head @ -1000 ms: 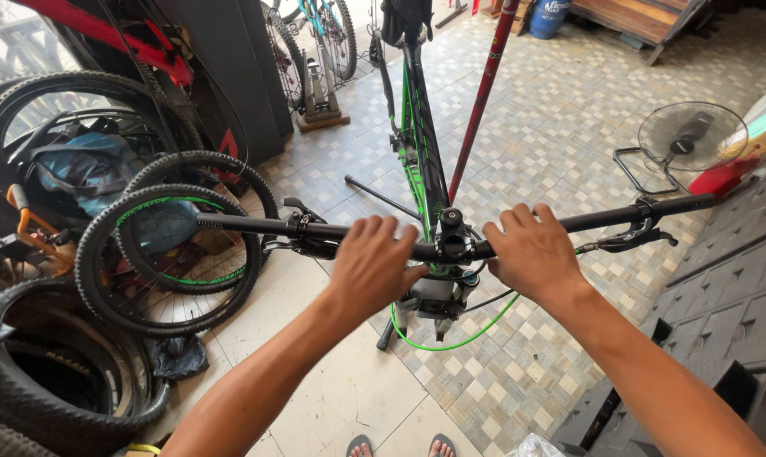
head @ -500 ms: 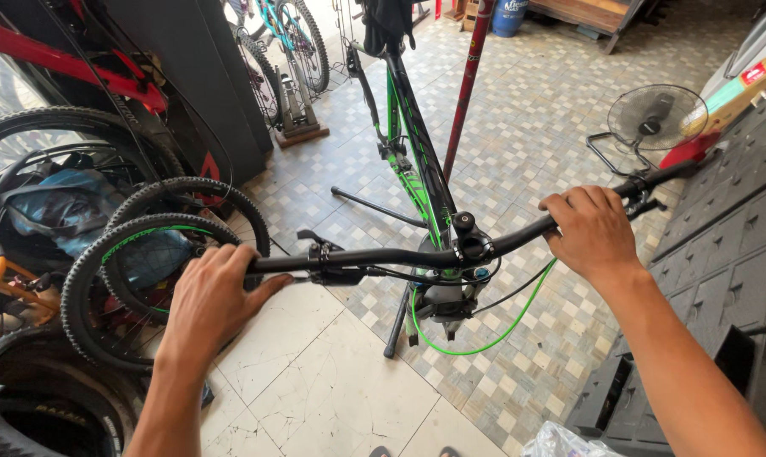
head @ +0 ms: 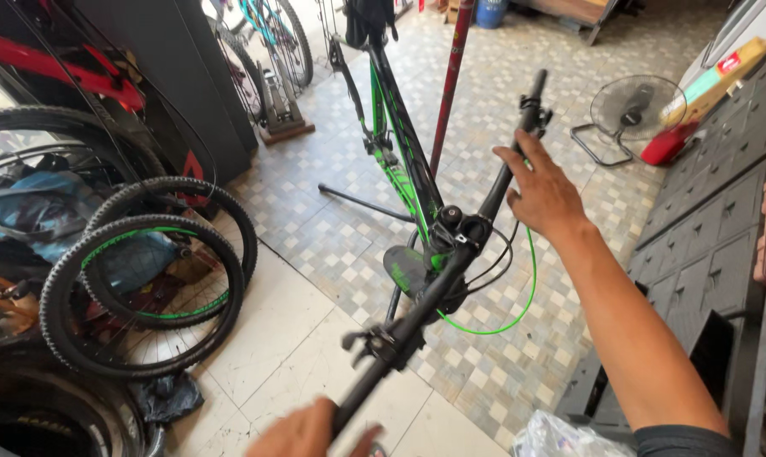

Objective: The person installs a handlebar onto a bicycle stem by hand and using a multi-tool. They position the bar, tighten the bolts on the stem faceplate, and slide a brake lever component onto the end of the handlebar.

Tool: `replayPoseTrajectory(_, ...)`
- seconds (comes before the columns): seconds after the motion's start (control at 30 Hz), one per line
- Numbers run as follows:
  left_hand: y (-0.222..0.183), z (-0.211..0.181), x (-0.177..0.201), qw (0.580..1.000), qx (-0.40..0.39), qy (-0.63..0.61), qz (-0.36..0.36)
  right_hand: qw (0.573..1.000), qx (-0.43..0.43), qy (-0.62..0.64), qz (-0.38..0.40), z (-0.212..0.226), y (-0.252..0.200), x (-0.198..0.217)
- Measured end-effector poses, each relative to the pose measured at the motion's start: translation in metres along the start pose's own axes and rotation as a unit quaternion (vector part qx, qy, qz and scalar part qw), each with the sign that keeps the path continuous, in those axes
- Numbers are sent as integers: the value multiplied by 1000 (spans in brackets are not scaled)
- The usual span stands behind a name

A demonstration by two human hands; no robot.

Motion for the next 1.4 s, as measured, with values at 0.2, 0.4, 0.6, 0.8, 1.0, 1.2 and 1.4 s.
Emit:
replayPoseTrajectory(0.2, -76, -34, -137, 986, 40, 11, 159, 991, -64, 53, 108, 12, 16, -5)
replayPoseTrajectory(0.4, -89, -46, -207, 960, 49, 23, 275, 992, -19, 70, 101, 9, 30, -21)
replayPoseTrajectory(0.6, -88, -49, -222, 944, 46, 24, 324, 994, 9, 61, 92, -1, 30, -24)
replayPoseTrajectory(0.8, -90, -49, -231, 932, 54, 24, 357, 994, 15, 41, 103, 0, 30, -24)
replayPoseTrajectory(1.0, -84, -53, -221, 913, 59, 10, 404, 995, 20, 19, 98, -2, 31, -27)
replayPoseTrajectory(1.2, -54, -27, -67, 953, 8, 37, 300, 991, 122, -60, -14, -1, 24, -6)
replayPoseTrajectory(1.4, 69, 22, 75, 953, 100, 263, 112, 978, 169, -117, 46, -7, -16, 43)
Point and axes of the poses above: each hand's wrist, its own y-axis towards the middle knuckle, its own x-axis out of the back of the hand, z = x × y, the point moved 3 cm from there along y, towards the middle knuckle, and after that the axes turned 9 degrees about -z, right-handed, at the moved point
